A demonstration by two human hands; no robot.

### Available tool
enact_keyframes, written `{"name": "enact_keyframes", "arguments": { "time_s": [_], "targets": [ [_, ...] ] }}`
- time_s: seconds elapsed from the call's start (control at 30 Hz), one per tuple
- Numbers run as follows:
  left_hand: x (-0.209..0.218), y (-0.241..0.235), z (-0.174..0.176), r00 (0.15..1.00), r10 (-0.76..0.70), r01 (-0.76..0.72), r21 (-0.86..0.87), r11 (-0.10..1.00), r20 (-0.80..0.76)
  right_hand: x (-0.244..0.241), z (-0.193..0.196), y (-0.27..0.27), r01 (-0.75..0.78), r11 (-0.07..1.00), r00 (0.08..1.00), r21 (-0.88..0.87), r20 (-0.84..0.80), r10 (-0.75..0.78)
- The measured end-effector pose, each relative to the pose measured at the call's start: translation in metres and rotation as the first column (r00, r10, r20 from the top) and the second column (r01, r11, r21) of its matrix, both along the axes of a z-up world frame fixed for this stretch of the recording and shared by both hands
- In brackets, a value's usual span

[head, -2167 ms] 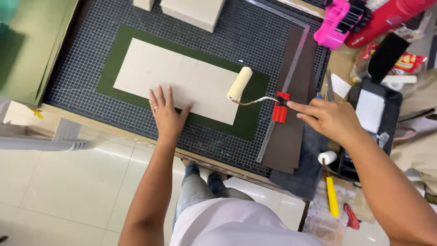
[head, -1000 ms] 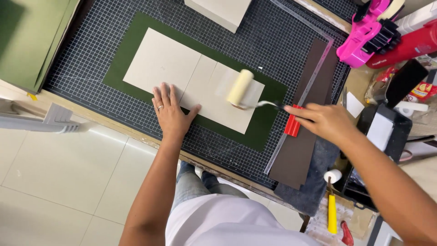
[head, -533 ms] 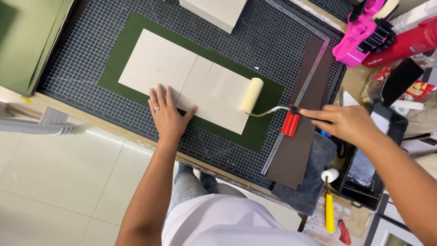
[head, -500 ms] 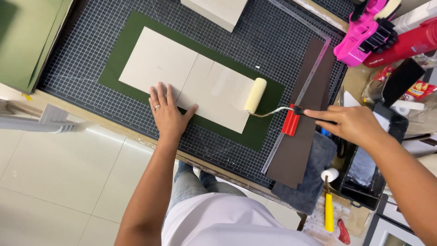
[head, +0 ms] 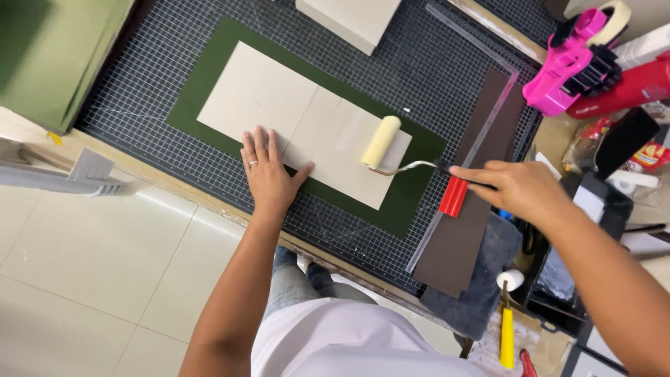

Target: The person places green paper sheets on a cutting mat, then arranges folded white paper sections on top. They apply glue with a roller to the white paper and press the sections together to form a cover.

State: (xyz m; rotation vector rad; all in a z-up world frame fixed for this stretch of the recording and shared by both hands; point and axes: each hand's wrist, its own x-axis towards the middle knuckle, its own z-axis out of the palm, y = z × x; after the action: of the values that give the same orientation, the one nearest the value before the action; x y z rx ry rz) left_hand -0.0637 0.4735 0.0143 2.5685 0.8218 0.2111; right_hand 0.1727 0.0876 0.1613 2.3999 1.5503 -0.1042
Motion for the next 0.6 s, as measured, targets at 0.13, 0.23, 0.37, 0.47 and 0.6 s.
{"name": "enact_keyframes", "arguments": {
  "time_s": [0.13, 0.23, 0.37, 0.47, 0.6],
  "targets": [
    [0.006, 0.000, 0.019, 0.979, 0.050, -0.083, -0.162, 0.983, -0.198, -0.016, 0.017, 0.098, 0.143, 0.986, 0.986, -0.082, -0.068, -0.149],
    [0.006, 0.000, 0.018, 0.980, 0.047, -0.080, -0.168, 0.982, -0.196, -0.017, 0.001, 0.145, 0.106, 0.994, 0.980, 0.002, -0.172, -0.104],
    [0.005, -0.001, 0.015, 0.982, 0.048, -0.081, -0.174, 0.981, -0.185, -0.023, -0.002, 0.171, 0.101, 0.992, 0.972, 0.081, -0.221, -0.081],
    [0.006, -0.001, 0.013, 0.984, 0.048, -0.078, -0.178, 0.981, -0.169, -0.024, 0.011, 0.136, 0.138, 0.990, 0.971, 0.016, -0.200, -0.132],
    [0.002, -0.003, 0.011, 0.993, 0.059, -0.075, -0.163, 0.984, -0.098, -0.021, 0.038, 0.068, 0.220, 0.956, 0.964, -0.194, -0.107, -0.244]
  ]
}}
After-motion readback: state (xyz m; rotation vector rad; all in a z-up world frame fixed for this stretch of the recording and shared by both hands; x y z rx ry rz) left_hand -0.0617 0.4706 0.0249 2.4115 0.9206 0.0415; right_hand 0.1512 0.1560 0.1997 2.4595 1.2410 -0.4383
